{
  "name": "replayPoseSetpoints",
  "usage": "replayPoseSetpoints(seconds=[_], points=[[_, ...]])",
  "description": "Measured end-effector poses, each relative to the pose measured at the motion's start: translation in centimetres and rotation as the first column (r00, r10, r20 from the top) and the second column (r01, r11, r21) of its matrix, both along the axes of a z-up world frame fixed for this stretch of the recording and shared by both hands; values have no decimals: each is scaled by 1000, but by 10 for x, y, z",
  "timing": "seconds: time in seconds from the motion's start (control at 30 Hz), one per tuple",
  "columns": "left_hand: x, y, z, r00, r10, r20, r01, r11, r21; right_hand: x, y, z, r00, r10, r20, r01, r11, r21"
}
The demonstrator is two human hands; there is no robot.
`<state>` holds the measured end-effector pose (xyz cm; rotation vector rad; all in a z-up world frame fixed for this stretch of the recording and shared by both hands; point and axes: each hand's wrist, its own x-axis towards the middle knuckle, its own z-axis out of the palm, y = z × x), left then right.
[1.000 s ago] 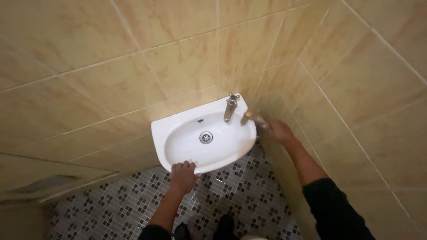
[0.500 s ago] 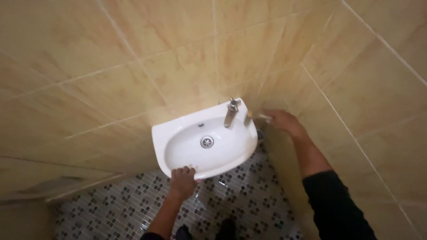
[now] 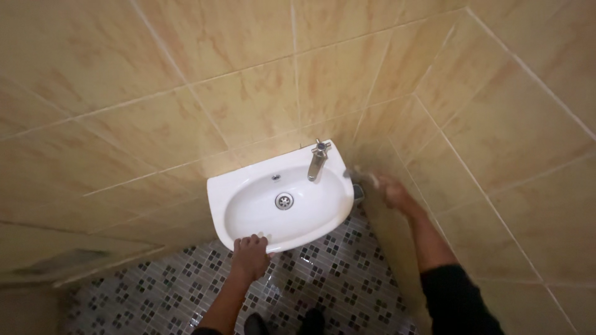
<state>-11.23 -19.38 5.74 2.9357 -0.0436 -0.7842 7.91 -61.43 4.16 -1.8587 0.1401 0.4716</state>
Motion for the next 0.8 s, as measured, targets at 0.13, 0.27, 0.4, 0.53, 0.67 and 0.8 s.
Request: replayPoseSetpoints(seconds=[0.13,0.27,0.4,0.53,0.67,0.8], points=[[2,-1,-6,1000,6,-4,-6,1000,-26,-95,15,-26,993,-116,-1,115,978,176],[8,-2,-13,998,-31,-60,33,999,24,-142,22,-52,906,-308,-291,335,941,49],[8,0,-17,995,-49,-82,52,998,38,-100,28,-75,925,-374,-71,379,886,266],[10,2,-31,996,-74,-46,77,995,59,-15,45,-63,949,-258,181,229,959,168],[7,2,-25,994,-67,-89,73,995,64,42,68,-30,974,-199,108,183,973,143],[7,3,-14,994,-59,-87,63,997,44,61,94,-1,959,-118,258,104,992,68]])
